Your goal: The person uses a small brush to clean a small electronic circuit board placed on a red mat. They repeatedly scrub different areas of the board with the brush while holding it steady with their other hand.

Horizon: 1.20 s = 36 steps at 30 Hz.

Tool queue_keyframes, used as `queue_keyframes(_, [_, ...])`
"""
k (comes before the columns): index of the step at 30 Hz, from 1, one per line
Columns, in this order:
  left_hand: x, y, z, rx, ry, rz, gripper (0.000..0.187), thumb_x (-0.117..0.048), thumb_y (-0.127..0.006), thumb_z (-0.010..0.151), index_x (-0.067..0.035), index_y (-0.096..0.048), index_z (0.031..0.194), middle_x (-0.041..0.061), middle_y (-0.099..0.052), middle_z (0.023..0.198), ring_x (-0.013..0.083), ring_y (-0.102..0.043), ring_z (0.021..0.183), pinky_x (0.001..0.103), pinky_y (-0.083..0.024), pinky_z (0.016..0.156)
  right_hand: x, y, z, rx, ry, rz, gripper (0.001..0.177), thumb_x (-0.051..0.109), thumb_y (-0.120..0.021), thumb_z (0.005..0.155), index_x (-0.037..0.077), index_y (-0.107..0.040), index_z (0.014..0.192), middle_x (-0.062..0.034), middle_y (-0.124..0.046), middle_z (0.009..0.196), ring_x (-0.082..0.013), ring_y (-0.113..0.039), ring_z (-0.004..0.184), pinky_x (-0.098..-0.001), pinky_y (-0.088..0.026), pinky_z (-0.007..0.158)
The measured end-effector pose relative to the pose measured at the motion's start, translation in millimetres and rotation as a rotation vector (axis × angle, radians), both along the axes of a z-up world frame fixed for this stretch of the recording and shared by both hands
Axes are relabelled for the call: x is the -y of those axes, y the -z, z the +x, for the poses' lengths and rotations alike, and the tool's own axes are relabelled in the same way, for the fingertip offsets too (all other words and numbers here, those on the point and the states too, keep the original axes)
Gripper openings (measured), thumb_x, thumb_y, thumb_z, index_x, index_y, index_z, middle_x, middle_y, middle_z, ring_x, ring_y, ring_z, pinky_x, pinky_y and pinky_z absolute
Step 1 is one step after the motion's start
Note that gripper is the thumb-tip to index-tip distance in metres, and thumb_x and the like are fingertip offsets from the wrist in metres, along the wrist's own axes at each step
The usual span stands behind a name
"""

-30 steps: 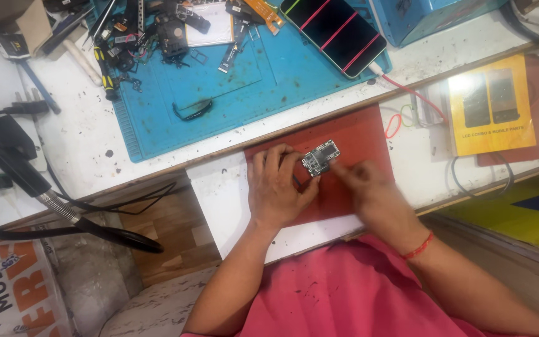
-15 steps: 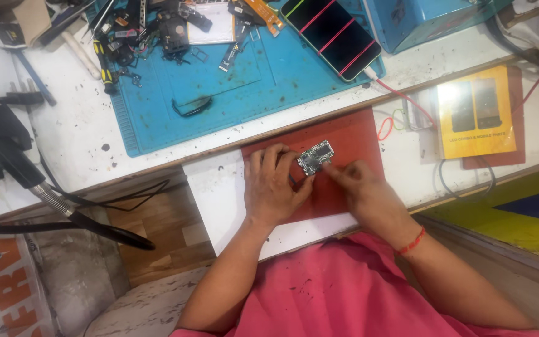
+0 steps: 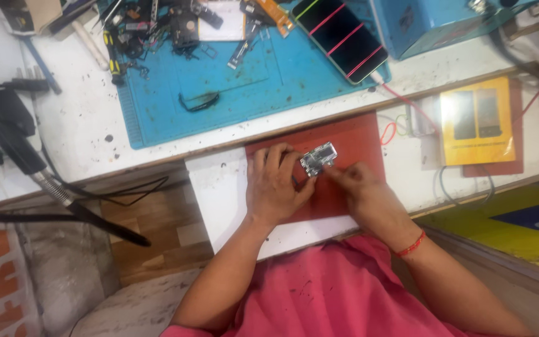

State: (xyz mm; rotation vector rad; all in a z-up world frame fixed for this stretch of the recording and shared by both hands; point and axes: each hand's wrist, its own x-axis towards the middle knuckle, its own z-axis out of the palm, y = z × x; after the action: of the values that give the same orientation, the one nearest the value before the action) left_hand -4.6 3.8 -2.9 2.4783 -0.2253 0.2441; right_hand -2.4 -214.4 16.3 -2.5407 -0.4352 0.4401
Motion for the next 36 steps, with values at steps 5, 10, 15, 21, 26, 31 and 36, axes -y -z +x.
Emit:
queue_keyframes(5, [0.4,-0.9,-0.7,0.015,-0.006,0.002,0.047,-0.034,-0.083,0.075,-0.012,-0.069,0.113,0.005,-0.060,0.120,0.0300,-0.054,0.110,0.046,-0.044,0.094,2.2,5.8,0.4,0.073,-0.049,0.057,0.057,-0.002,-0.054,0.089,0.020,-0.062,0.141,-0.0153,-0.062,0.104,-0.0354,-0.067,0.087,-0.0456,-0.055,0.076])
queue_keyframes(10, [-0.4,-1.0,2.5,-0.025,0.000,-0.010,0.046,-0.036,-0.084,0.075,-0.012,-0.070,0.112,0.005,-0.060,0.120,0.0300,-0.054,0.110,0.046,-0.043,0.093,2.5,8.2,3.4,0.120,0.061,0.046,0.055,0.000,-0.054,0.091,0.017,-0.060,0.143,-0.0169,-0.062,0.106,-0.0370,-0.065,0.088,-0.0474,-0.054,0.074])
queue_keyframes(15, [-2.0,-0.9,1.7,0.010,-0.004,0.002,0.048,-0.035,-0.083,0.075,-0.012,-0.069,0.115,0.006,-0.059,0.122,0.0305,-0.053,0.112,0.046,-0.043,0.094,-7.0,13.1,-9.7,0.144,-0.007,0.082,0.060,-0.005,-0.053,0.087,0.017,-0.062,0.141,-0.0185,-0.062,0.105,-0.0366,-0.066,0.086,-0.0461,-0.055,0.072])
queue_keyframes(21, [-1.3,-0.8,-3.6,0.013,-0.012,-0.006,0.047,-0.034,-0.083,0.075,-0.013,-0.069,0.114,0.005,-0.059,0.123,0.0308,-0.053,0.112,0.047,-0.044,0.095,2.3,14.4,-3.1,0.188,-0.059,0.085,0.058,-0.005,-0.055,0.088,0.017,-0.063,0.141,-0.0185,-0.061,0.103,-0.0370,-0.065,0.086,-0.0460,-0.055,0.075])
queue_keyframes(26, [2.0,3.2,0.1,-0.003,-0.006,-0.029,0.046,-0.034,-0.084,0.074,-0.012,-0.069,0.113,0.004,-0.060,0.121,0.0302,-0.053,0.111,0.047,-0.044,0.094,2.5,6.6,0.5,0.170,0.061,0.013,0.056,-0.005,-0.053,0.093,0.014,-0.061,0.144,-0.0191,-0.061,0.108,-0.0394,-0.065,0.081,-0.0475,-0.054,0.070])
queue_keyframes(31, [-0.3,-2.6,1.8,0.003,-0.001,-0.016,0.047,-0.034,-0.084,0.074,-0.012,-0.069,0.114,0.005,-0.059,0.122,0.0300,-0.053,0.112,0.046,-0.043,0.093,-0.6,2.9,-0.7,0.152,0.010,0.027,0.056,-0.004,-0.054,0.091,0.016,-0.061,0.143,-0.0163,-0.063,0.106,-0.0369,-0.067,0.084,-0.0462,-0.055,0.071])
queue_keyframes(36, [-0.9,0.0,2.6,-0.025,-0.006,-0.005,0.047,-0.034,-0.084,0.074,-0.011,-0.069,0.112,0.005,-0.059,0.124,0.0302,-0.052,0.113,0.046,-0.043,0.095,-0.8,5.8,-4.4,0.109,-0.064,0.049,0.060,-0.004,-0.054,0.087,0.019,-0.063,0.141,-0.0158,-0.062,0.104,-0.0360,-0.067,0.084,-0.0451,-0.055,0.073])
